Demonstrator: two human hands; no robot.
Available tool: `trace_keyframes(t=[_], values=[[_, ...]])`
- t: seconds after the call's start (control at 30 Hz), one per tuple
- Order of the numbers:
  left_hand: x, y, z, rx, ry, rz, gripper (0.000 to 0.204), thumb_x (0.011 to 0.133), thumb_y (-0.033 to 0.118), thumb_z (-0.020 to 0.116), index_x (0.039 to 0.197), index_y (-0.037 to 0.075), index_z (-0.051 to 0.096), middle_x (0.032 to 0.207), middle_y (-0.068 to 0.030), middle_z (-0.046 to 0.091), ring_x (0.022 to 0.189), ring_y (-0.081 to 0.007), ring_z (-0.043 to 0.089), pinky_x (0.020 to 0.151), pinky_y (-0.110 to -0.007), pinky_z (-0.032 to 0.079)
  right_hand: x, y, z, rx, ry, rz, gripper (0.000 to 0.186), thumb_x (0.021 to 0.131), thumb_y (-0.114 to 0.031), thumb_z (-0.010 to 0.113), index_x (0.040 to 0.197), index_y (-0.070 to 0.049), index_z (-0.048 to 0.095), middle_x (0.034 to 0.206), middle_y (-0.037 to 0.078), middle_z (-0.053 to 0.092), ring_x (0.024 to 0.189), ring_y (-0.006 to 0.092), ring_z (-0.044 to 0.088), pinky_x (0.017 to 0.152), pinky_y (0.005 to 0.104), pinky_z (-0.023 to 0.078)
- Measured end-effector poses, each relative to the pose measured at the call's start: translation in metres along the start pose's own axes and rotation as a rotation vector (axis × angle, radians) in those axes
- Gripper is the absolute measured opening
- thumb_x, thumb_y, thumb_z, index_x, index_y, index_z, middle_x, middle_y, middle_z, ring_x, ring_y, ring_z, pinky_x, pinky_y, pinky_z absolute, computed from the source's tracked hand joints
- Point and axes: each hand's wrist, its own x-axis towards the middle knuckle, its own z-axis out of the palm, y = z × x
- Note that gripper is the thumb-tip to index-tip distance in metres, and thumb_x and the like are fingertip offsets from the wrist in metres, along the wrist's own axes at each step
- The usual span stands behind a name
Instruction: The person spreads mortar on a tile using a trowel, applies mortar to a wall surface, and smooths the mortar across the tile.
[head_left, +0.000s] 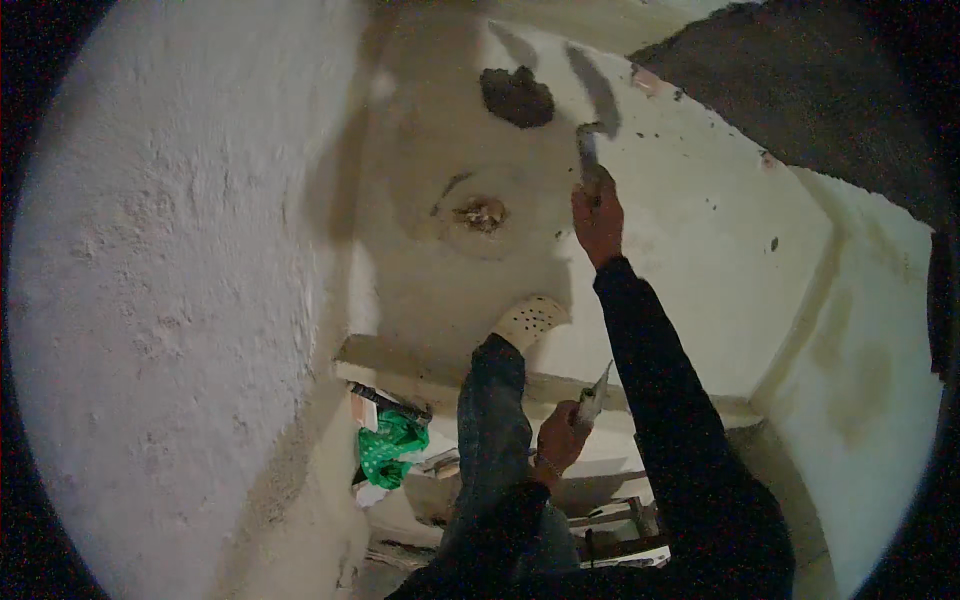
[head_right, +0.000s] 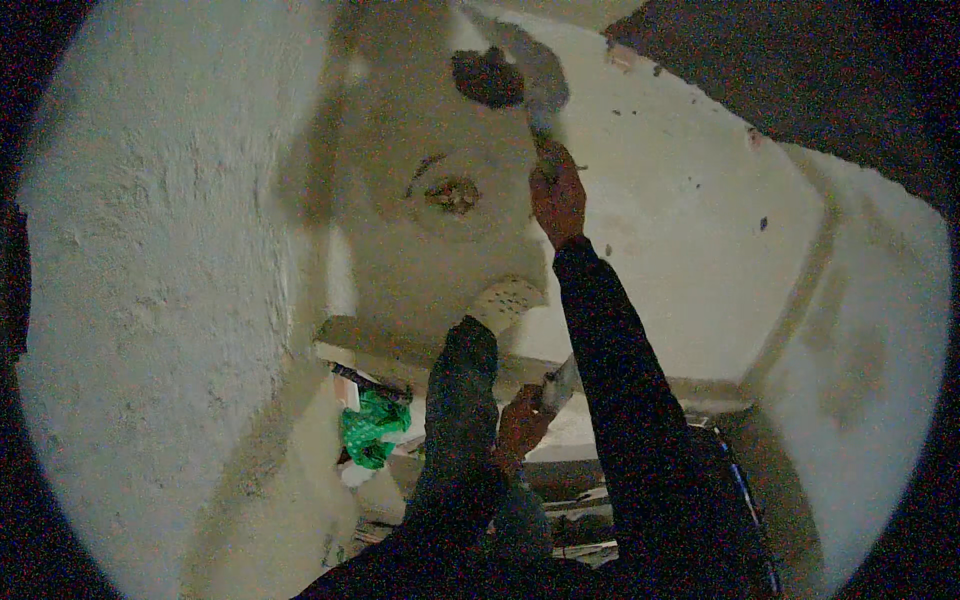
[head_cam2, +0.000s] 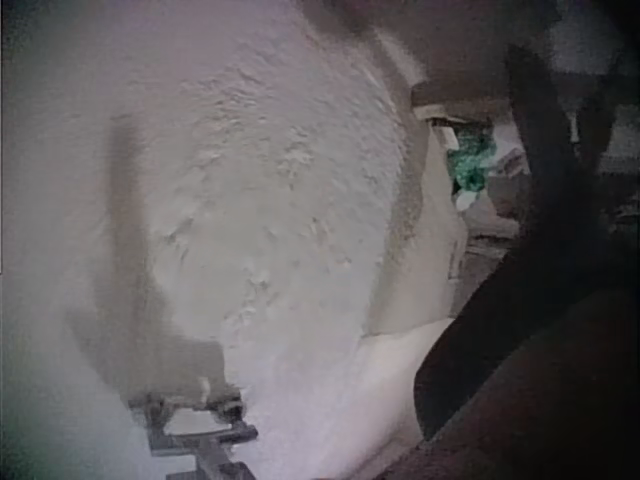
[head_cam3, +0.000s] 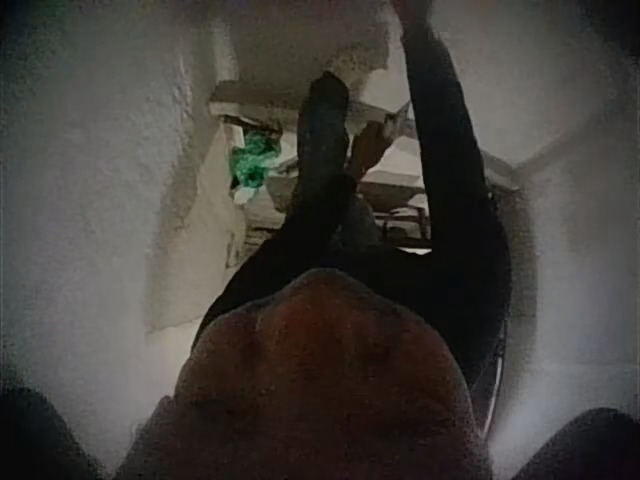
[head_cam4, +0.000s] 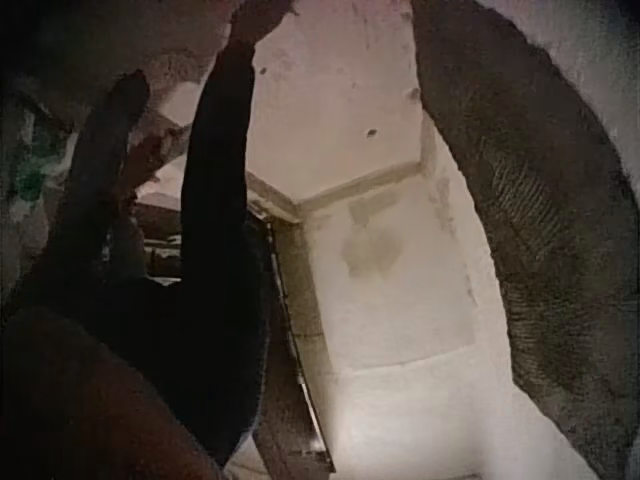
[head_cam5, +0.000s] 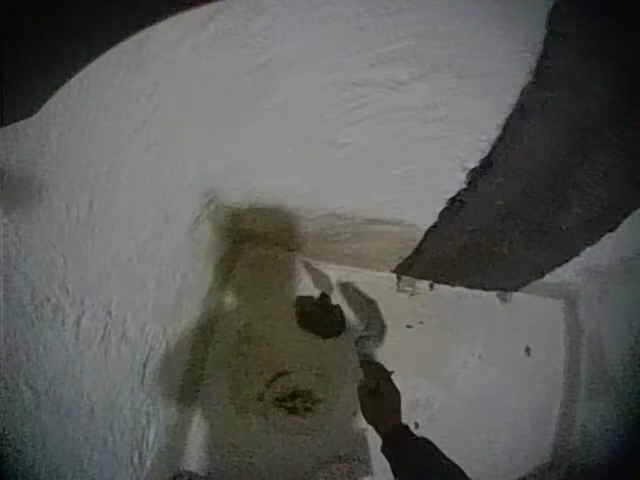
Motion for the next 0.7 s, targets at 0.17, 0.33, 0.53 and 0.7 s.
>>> trace_keyframes(t=[0.17, 0.33, 0.53, 0.7], values=[[0.001, 0.013, 0.021, 0.149, -0.028, 0.011, 0.034, 0.075, 0.023, 0.061, 0.102, 0.007, 0.051, 0.089, -0.0170, 0.062, 0.081, -0.0346, 0.060, 0.070, -0.042, 0.047, 0.031, 0.073, -0.034, -0.499, -0.558, 0.203, 0.036, 0.081, -0.024, 0.050, 0.112, -0.006, 0.049, 0.110, 0.019, 0.055, 0.098, 0.0347, 0.054, 0.084, 0.0389, 0.045], [0.005, 0.003, 0.023, 0.261, 0.100, 0.226, 0.029, 0.072, 0.020, 0.063, 0.093, 0.002, 0.055, 0.085, -0.0148, 0.059, 0.079, -0.0299, 0.056, 0.070, -0.038, 0.045, -0.048, 0.072, -0.123, -0.053, -0.405, 0.266, 0.027, 0.079, -0.022, 0.052, 0.098, -0.004, 0.054, 0.098, 0.017, 0.056, 0.088, 0.0303, 0.055, 0.076, 0.0385, 0.047], [0.016, 0.005, 0.046, -0.121, 0.118, 0.155, 0.024, 0.073, 0.014, 0.065, 0.089, 0.000, 0.054, 0.081, -0.0051, 0.057, 0.074, -0.0166, 0.052, 0.066, -0.033, 0.043, -0.194, 0.118, -0.244, 0.268, -0.282, 0.687, 0.023, 0.080, -0.014, 0.052, 0.102, -0.007, 0.054, 0.087, 0.010, 0.057, 0.065, 0.0216, 0.053, 0.057, 0.0341, 0.046], [0.053, -0.046, -0.018, -0.248, 0.446, 0.345, 0.027, 0.075, 0.015, 0.065, 0.097, 0.003, 0.055, 0.081, -0.0036, 0.056, 0.079, -0.0161, 0.052, 0.067, -0.030, 0.044, -0.344, 0.161, -0.309, 0.429, -0.030, 0.985, 0.027, 0.088, -0.021, 0.047, 0.114, -0.012, 0.046, 0.058, -0.001, 0.049, 0.043, 0.0085, 0.043, 0.035, 0.0228, 0.036]])
